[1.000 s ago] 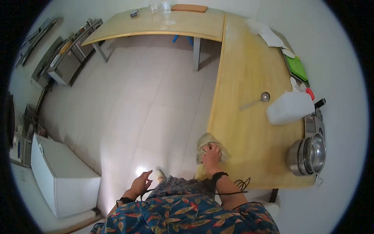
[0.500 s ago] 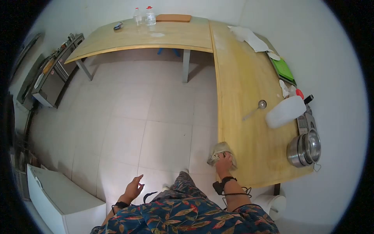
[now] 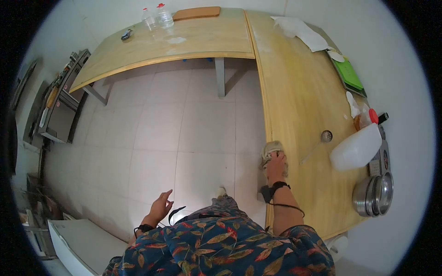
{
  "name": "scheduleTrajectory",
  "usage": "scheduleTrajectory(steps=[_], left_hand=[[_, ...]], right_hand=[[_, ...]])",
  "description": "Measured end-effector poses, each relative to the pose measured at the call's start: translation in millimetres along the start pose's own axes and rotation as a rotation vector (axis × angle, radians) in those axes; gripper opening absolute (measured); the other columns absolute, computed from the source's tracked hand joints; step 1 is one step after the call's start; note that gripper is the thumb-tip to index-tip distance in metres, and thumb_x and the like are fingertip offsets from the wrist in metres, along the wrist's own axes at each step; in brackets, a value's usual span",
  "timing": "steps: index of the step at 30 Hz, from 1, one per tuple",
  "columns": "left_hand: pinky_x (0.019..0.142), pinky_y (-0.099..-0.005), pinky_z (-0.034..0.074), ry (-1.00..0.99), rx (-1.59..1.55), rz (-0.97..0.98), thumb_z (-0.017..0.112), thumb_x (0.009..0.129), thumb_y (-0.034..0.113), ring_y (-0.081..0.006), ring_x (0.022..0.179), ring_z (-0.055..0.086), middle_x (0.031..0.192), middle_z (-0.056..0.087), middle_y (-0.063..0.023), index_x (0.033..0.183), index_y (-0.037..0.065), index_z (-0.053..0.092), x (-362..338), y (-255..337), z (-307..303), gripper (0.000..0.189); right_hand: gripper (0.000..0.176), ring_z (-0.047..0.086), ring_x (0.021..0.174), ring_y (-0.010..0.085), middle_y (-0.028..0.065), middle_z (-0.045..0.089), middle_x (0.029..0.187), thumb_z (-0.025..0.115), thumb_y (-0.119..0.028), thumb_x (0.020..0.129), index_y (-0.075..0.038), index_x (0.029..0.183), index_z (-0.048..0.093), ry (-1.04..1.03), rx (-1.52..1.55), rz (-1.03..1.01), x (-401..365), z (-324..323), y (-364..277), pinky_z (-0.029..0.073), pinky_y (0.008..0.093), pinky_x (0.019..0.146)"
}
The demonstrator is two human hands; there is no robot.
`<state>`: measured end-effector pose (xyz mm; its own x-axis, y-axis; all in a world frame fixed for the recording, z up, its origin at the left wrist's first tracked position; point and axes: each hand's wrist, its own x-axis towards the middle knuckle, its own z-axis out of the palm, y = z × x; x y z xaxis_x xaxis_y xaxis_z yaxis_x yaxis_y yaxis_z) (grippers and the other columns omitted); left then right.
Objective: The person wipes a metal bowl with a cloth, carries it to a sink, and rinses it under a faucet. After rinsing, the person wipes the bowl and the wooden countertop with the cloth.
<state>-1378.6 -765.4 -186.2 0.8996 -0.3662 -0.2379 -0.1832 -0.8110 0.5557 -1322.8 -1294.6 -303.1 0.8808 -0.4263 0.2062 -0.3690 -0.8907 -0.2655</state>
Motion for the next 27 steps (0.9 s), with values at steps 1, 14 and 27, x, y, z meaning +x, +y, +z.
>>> scheduleTrajectory(steps=[1, 14, 27], left_hand=[[0.072, -0.0394, 0.053, 0.009, -0.006, 0.002, 0.063, 0.086, 0.014, -0.0262, 0.084, 0.065, 0.112, 0.057, -0.0137, 0.134, 0.01, 0.043, 19, 3, -6, 0.052], [0.075, -0.0408, 0.053, -0.138, 0.033, 0.03, 0.06, 0.088, 0.018, -0.0274, 0.087, 0.066, 0.117, 0.055, -0.0151, 0.134, 0.011, 0.043, 234, -4, -64, 0.05], [0.074, -0.0393, 0.053, -0.127, 0.063, 0.171, 0.061, 0.087, 0.015, -0.0265, 0.085, 0.065, 0.115, 0.056, -0.0139, 0.133, 0.009, 0.044, 498, -29, -175, 0.05]], right_hand=[[0.029, 0.043, 0.108, 0.0403, 0.0189, 0.046, 0.119, 0.057, 0.002, 0.077, -0.01, 0.103, 0.061, -0.016, 0.0, -0.013, 22, 3, 0, 0.038, 0.0469, 0.096], [0.031, 0.044, 0.105, 0.0396, 0.02, 0.043, 0.116, 0.061, 0.001, 0.078, -0.009, 0.107, 0.057, -0.14, 0.012, 0.116, 233, 38, -43, 0.042, 0.0455, 0.09], [0.031, 0.047, 0.1, 0.041, 0.0207, 0.046, 0.112, 0.059, -0.001, 0.076, -0.009, 0.106, 0.055, -0.103, -0.144, 0.207, 364, 68, -83, 0.041, 0.0468, 0.09]])
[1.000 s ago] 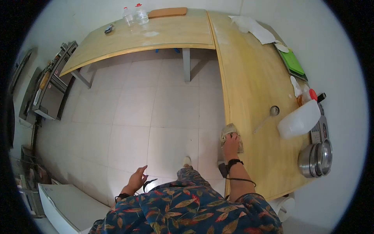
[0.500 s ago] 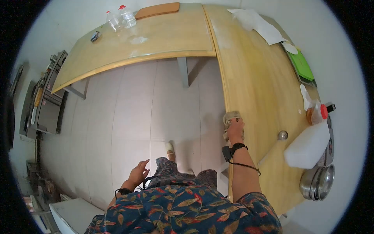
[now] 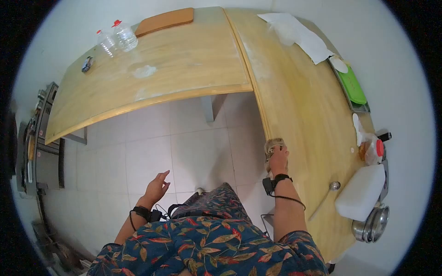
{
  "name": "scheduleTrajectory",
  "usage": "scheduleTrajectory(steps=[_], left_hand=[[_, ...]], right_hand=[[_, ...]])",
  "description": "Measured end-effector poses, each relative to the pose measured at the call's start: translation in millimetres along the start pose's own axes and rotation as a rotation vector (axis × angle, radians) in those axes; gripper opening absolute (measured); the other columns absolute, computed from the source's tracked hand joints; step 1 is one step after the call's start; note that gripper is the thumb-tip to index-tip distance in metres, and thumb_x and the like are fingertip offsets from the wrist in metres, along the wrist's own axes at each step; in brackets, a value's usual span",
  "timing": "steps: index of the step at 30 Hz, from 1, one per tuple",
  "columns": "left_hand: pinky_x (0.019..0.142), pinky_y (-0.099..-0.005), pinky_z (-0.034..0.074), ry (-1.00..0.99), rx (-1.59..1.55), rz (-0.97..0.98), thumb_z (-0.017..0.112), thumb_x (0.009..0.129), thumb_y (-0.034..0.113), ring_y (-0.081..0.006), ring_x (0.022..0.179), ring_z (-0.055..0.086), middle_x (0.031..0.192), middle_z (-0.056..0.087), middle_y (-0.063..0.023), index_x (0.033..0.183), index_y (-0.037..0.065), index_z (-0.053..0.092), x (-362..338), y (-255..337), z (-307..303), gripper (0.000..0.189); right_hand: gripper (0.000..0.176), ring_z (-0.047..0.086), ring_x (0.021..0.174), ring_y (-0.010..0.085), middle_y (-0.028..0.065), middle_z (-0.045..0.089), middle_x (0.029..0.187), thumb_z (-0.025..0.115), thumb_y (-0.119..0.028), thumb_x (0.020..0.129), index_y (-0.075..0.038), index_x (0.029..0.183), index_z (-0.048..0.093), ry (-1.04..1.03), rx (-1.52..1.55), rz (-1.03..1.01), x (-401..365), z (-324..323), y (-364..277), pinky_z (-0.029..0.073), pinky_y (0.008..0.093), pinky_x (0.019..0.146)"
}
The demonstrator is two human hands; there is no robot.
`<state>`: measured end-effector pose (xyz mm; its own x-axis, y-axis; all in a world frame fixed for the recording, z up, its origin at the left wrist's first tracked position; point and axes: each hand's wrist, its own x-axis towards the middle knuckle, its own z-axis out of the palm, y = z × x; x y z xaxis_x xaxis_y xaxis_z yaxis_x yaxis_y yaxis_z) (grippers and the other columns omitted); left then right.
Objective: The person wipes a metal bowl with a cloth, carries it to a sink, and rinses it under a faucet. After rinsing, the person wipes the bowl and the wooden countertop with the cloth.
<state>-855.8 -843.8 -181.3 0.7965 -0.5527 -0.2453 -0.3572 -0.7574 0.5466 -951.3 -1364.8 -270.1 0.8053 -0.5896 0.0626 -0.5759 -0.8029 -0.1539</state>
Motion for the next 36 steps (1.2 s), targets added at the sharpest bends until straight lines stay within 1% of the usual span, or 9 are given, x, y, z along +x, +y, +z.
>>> scheduleTrajectory(steps=[11, 17, 20, 23, 24, 27, 28, 31, 36], left_hand=[[0.073, -0.0384, 0.054, 0.001, 0.015, 0.015, 0.063, 0.085, 0.014, -0.0288, 0.083, 0.065, 0.113, 0.057, -0.0142, 0.132, 0.01, 0.044, 146, 6, -20, 0.051], [0.084, -0.0408, 0.05, 0.019, 0.013, -0.157, 0.064, 0.085, 0.013, -0.0319, 0.101, 0.059, 0.116, 0.056, -0.0154, 0.134, 0.009, 0.043, 224, 24, -48, 0.053], [0.091, -0.0418, 0.047, 0.062, 0.014, -0.18, 0.064, 0.084, 0.013, -0.0342, 0.109, 0.054, 0.12, 0.054, -0.0171, 0.134, 0.008, 0.043, 260, 27, -53, 0.055], [0.097, -0.0424, 0.044, 0.062, 0.051, -0.15, 0.065, 0.083, 0.013, -0.0364, 0.114, 0.05, 0.125, 0.052, -0.0191, 0.135, 0.007, 0.042, 290, 30, -60, 0.057], [0.098, -0.0425, 0.043, 0.062, 0.067, -0.133, 0.066, 0.083, 0.013, -0.0371, 0.116, 0.049, 0.126, 0.051, -0.0198, 0.135, 0.007, 0.041, 301, 31, -64, 0.058], [0.105, -0.0447, 0.036, 0.056, 0.065, -0.139, 0.068, 0.082, 0.011, -0.0403, 0.124, 0.041, 0.134, 0.042, -0.024, 0.14, 0.006, 0.035, 327, 20, -72, 0.067], [0.106, -0.0456, 0.035, 0.065, 0.088, -0.137, 0.069, 0.081, 0.012, -0.0415, 0.126, 0.038, 0.137, 0.039, -0.0249, 0.141, 0.006, 0.033, 337, 11, -73, 0.07], [0.109, -0.0478, 0.031, 0.08, 0.146, -0.123, 0.072, 0.078, 0.013, -0.0446, 0.132, 0.03, 0.143, 0.029, -0.0271, 0.144, 0.006, 0.028, 367, -17, -79, 0.079], [0.112, -0.0491, 0.025, 0.008, 0.211, -0.176, 0.076, 0.075, 0.017, -0.0453, 0.138, 0.019, 0.149, 0.019, -0.0267, 0.146, 0.007, 0.024, 404, -48, -90, 0.088]], right_hand=[[0.034, 0.045, 0.105, 0.0424, 0.0217, 0.045, 0.116, 0.058, -0.002, 0.078, -0.009, 0.112, 0.053, -0.028, 0.033, -0.107, 234, 34, -78, 0.041, 0.0483, 0.091], [0.036, 0.043, 0.108, 0.0397, 0.0202, 0.046, 0.117, 0.059, -0.007, 0.082, -0.008, 0.117, 0.051, 0.02, 0.029, -0.237, 343, 53, -102, 0.036, 0.0478, 0.094], [0.037, 0.043, 0.111, 0.0364, 0.0173, 0.046, 0.119, 0.058, -0.013, 0.086, -0.007, 0.121, 0.05, 0.099, -0.09, -0.356, 395, 83, -97, 0.035, 0.0477, 0.094], [0.042, 0.041, 0.113, 0.0337, 0.0146, 0.046, 0.123, 0.058, -0.019, 0.089, -0.006, 0.128, 0.047, -0.018, -0.523, -0.445, 440, 68, -109, 0.035, 0.0488, 0.095], [0.048, 0.037, 0.122, 0.0356, 0.0149, 0.041, 0.134, 0.056, -0.03, 0.091, -0.009, 0.133, 0.044, -0.113, -0.277, -0.262, 457, 69, -112, 0.03, 0.0528, 0.1], [0.055, 0.026, 0.135, 0.0355, 0.016, 0.029, 0.147, 0.047, -0.036, 0.094, -0.015, 0.144, 0.034, -0.133, -0.021, 0.101, 470, 40, -128, 0.025, 0.0549, 0.105], [0.061, 0.015, 0.142, 0.0341, 0.0161, 0.018, 0.154, 0.045, -0.047, 0.094, -0.02, 0.146, 0.03, -0.156, 0.045, 0.113, 473, 49, -117, 0.019, 0.0577, 0.108], [0.066, 0.013, 0.143, 0.0335, 0.0168, 0.015, 0.155, 0.045, -0.051, 0.093, -0.02, 0.148, 0.027, -0.058, 0.034, 0.186, 451, 53, -110, 0.019, 0.0586, 0.108], [0.07, 0.01, 0.143, 0.0363, 0.0191, 0.014, 0.155, 0.043, -0.057, 0.091, -0.02, 0.148, 0.026, -0.067, -0.036, 0.347, 462, 59, -106, 0.017, 0.0619, 0.106]])
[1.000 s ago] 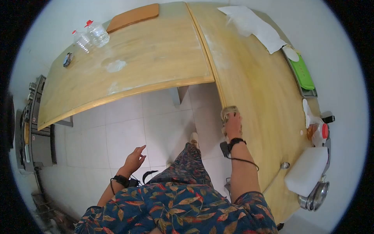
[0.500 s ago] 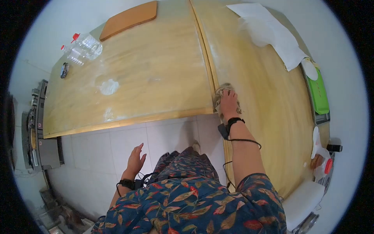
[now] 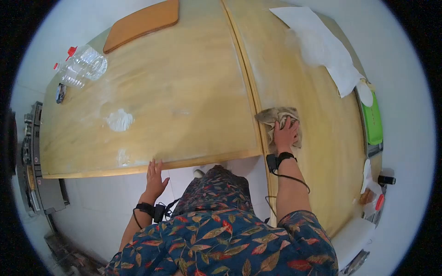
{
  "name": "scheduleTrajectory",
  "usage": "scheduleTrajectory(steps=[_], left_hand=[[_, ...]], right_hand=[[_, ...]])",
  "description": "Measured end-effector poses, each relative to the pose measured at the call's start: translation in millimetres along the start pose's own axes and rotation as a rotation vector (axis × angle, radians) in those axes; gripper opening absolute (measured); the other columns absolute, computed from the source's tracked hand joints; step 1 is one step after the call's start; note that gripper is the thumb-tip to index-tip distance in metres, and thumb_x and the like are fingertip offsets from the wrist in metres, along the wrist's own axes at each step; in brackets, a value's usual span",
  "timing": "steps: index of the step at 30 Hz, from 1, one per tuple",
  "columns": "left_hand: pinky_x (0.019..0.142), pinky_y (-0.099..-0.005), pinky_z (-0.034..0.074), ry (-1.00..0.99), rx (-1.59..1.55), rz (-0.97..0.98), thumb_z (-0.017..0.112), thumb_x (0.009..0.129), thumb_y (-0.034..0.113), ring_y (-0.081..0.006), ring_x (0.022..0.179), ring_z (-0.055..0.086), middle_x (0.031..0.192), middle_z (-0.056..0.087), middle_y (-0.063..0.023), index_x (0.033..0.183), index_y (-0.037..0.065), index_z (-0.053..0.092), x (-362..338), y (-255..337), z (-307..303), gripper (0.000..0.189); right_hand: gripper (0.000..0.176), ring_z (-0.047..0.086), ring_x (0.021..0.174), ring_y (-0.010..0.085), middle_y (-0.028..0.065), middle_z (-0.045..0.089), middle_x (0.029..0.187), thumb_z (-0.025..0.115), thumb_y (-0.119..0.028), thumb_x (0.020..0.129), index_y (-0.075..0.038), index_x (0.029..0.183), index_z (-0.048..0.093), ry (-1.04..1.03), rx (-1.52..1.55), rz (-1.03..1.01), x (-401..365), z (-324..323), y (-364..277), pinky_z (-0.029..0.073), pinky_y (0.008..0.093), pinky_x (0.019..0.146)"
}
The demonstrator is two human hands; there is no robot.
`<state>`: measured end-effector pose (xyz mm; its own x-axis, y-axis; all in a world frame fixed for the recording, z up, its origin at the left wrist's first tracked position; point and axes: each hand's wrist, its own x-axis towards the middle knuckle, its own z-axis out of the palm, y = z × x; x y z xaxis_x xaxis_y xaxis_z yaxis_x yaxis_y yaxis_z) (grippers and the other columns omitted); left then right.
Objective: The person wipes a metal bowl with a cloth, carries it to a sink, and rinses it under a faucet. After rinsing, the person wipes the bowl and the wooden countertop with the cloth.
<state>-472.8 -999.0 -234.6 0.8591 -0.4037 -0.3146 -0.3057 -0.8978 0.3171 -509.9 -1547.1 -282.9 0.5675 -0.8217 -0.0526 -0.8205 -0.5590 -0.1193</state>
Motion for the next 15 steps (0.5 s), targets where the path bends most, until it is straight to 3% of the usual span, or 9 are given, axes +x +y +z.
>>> scheduleTrajectory(steps=[2, 6, 10, 15], left_hand=[[0.112, -0.0493, 0.024, -0.034, -0.002, -0.002, 0.077, 0.074, 0.019, -0.0445, 0.139, 0.017, 0.151, 0.016, -0.0262, 0.146, 0.008, 0.024, 6, -17, 7, 0.09], [0.111, -0.052, 0.024, -0.074, 0.047, -0.004, 0.077, 0.074, 0.025, -0.0461, 0.139, 0.016, 0.151, 0.015, -0.027, 0.148, 0.013, 0.023, 5, -7, 0, 0.092], [0.11, -0.054, 0.026, -0.148, 0.048, -0.079, 0.077, 0.074, 0.028, -0.0474, 0.14, 0.012, 0.151, 0.013, -0.0282, 0.149, 0.013, 0.021, 13, 11, -8, 0.094], [0.107, -0.0548, 0.03, -0.238, 0.034, -0.173, 0.078, 0.072, 0.033, -0.0504, 0.14, 0.007, 0.151, 0.005, -0.0312, 0.15, 0.011, 0.016, 25, 25, -17, 0.102]], right_hand=[[0.071, 0.009, 0.143, 0.0381, 0.0208, 0.015, 0.154, 0.043, -0.058, 0.091, -0.019, 0.148, 0.026, -0.022, 0.029, 0.107, 17, 4, -8, 0.016, 0.0631, 0.106], [0.071, 0.008, 0.143, 0.04, 0.0231, 0.014, 0.154, 0.044, -0.058, 0.091, -0.019, 0.148, 0.027, -0.014, 0.039, 0.109, 75, 3, -44, 0.015, 0.0633, 0.106], [0.071, 0.008, 0.143, 0.04, 0.0232, 0.013, 0.154, 0.045, -0.056, 0.09, -0.017, 0.147, 0.029, -0.082, 0.071, -0.104, 155, 1, -116, 0.014, 0.0633, 0.107], [0.064, 0.016, 0.141, 0.039, 0.02, 0.021, 0.151, 0.051, -0.049, 0.089, -0.017, 0.142, 0.037, -0.063, 0.01, -0.552, 168, 20, -219, 0.015, 0.0624, 0.108]])
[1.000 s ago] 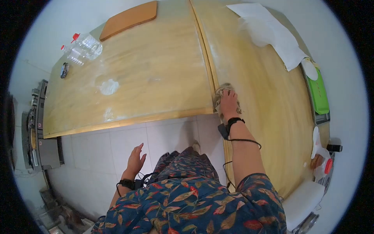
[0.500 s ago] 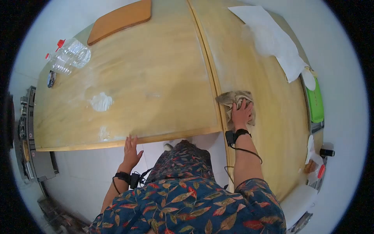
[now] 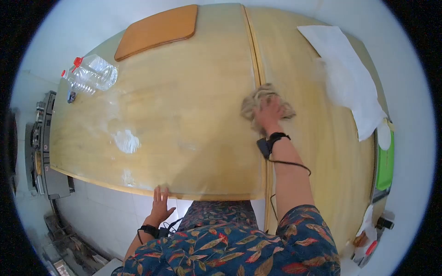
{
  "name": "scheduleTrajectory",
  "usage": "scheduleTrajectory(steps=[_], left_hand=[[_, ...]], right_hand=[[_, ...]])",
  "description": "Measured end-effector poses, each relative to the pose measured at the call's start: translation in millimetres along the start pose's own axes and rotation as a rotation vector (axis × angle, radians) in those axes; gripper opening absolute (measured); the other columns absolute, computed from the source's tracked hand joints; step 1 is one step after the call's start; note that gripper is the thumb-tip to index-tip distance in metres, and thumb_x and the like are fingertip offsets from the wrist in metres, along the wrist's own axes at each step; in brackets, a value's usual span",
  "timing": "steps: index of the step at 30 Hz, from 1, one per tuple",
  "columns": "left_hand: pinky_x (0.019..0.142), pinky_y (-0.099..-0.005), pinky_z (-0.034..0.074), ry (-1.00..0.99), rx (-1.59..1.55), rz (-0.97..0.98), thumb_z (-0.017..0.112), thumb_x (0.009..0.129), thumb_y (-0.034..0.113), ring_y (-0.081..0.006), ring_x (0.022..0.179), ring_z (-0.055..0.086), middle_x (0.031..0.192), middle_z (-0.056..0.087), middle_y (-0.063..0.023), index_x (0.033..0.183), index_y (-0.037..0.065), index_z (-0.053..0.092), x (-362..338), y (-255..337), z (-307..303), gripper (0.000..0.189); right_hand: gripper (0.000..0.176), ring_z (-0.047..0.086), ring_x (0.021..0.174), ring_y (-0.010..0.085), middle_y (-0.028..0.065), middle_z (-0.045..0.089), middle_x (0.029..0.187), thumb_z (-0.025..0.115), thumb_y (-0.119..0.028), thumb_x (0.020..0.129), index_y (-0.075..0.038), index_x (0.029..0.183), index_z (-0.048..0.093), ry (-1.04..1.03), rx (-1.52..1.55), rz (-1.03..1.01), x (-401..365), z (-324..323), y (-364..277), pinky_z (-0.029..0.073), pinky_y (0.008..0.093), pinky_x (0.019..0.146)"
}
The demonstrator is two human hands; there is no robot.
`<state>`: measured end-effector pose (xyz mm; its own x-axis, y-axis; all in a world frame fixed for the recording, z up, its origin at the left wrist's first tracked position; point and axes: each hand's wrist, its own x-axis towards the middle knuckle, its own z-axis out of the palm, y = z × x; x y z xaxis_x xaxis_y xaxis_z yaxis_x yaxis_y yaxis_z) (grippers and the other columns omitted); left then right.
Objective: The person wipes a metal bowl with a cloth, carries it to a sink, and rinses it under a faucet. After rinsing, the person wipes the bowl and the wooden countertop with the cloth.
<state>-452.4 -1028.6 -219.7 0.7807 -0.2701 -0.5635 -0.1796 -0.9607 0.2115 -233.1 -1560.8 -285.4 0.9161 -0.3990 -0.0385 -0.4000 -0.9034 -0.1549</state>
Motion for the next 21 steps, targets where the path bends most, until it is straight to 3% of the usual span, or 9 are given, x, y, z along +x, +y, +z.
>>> scheduleTrajectory(steps=[5, 8, 12, 15, 17, 19, 21], left_hand=[[0.107, -0.0551, 0.03, -0.075, 0.027, -0.074, 0.077, 0.074, 0.037, -0.0495, 0.141, 0.004, 0.152, 0.002, -0.0305, 0.151, 0.013, 0.01, 5, 3, -2, 0.105], [0.108, -0.0548, 0.03, -0.108, 0.01, -0.11, 0.076, 0.074, 0.036, -0.049, 0.141, 0.004, 0.152, 0.002, -0.0297, 0.151, 0.013, 0.009, 6, 9, -9, 0.105], [0.109, -0.0538, 0.029, -0.116, -0.017, -0.141, 0.077, 0.074, 0.034, -0.0497, 0.14, 0.005, 0.152, 0.0, -0.0294, 0.151, 0.013, 0.009, 10, 12, -13, 0.105], [0.109, -0.0538, 0.031, -0.107, -0.026, -0.15, 0.078, 0.073, 0.032, -0.0513, 0.139, 0.006, 0.152, 0.0, -0.0301, 0.151, 0.013, 0.007, 10, 12, -10, 0.107], [0.108, -0.0539, 0.032, -0.064, -0.018, -0.135, 0.078, 0.072, 0.031, -0.0515, 0.139, 0.007, 0.151, 0.001, -0.0305, 0.151, 0.013, 0.008, 12, 9, -5, 0.107], [0.104, -0.0522, 0.037, -0.008, -0.001, -0.142, 0.079, 0.07, 0.029, -0.0485, 0.14, 0.012, 0.152, 0.006, -0.0296, 0.151, 0.014, 0.013, 9, 9, 1, 0.105], [0.103, -0.0521, 0.038, 0.041, -0.038, -0.144, 0.079, 0.07, 0.026, -0.0485, 0.139, 0.015, 0.151, 0.008, -0.0293, 0.151, 0.016, 0.015, 8, 12, -4, 0.104]], right_hand=[[0.056, 0.019, 0.139, 0.0396, 0.0202, 0.024, 0.149, 0.055, -0.035, 0.088, -0.018, 0.139, 0.04, 0.083, 0.087, -0.417, 16, 25, -12, 0.017, 0.0599, 0.108], [0.055, 0.02, 0.138, 0.0398, 0.0195, 0.025, 0.148, 0.056, -0.03, 0.086, -0.018, 0.138, 0.042, 0.112, 0.08, -0.446, 58, 32, -9, 0.018, 0.0584, 0.109], [0.058, 0.021, 0.138, 0.0401, 0.0197, 0.024, 0.149, 0.054, -0.039, 0.09, -0.019, 0.141, 0.038, 0.029, 0.065, -0.261, 158, 31, -45, 0.018, 0.059, 0.109], [0.066, 0.019, 0.139, 0.0427, 0.0197, 0.023, 0.151, 0.053, -0.046, 0.087, -0.021, 0.145, 0.032, -0.179, 0.05, -0.109, 224, 6, -77, 0.018, 0.0601, 0.109], [0.069, 0.016, 0.14, 0.0398, 0.0175, 0.011, 0.154, 0.053, -0.047, 0.086, -0.025, 0.147, 0.028, -0.322, 0.039, -0.078, 285, 30, -77, 0.02, 0.0602, 0.109], [0.069, 0.016, 0.141, 0.0395, 0.0181, 0.013, 0.154, 0.052, -0.05, 0.086, -0.026, 0.146, 0.03, -0.345, -0.022, -0.024, 258, -14, -98, 0.022, 0.0587, 0.109], [0.068, 0.019, 0.14, 0.0395, 0.0201, 0.018, 0.152, 0.052, -0.054, 0.085, -0.026, 0.145, 0.034, -0.188, -0.049, -0.142, 246, 4, -86, 0.023, 0.0575, 0.109]])
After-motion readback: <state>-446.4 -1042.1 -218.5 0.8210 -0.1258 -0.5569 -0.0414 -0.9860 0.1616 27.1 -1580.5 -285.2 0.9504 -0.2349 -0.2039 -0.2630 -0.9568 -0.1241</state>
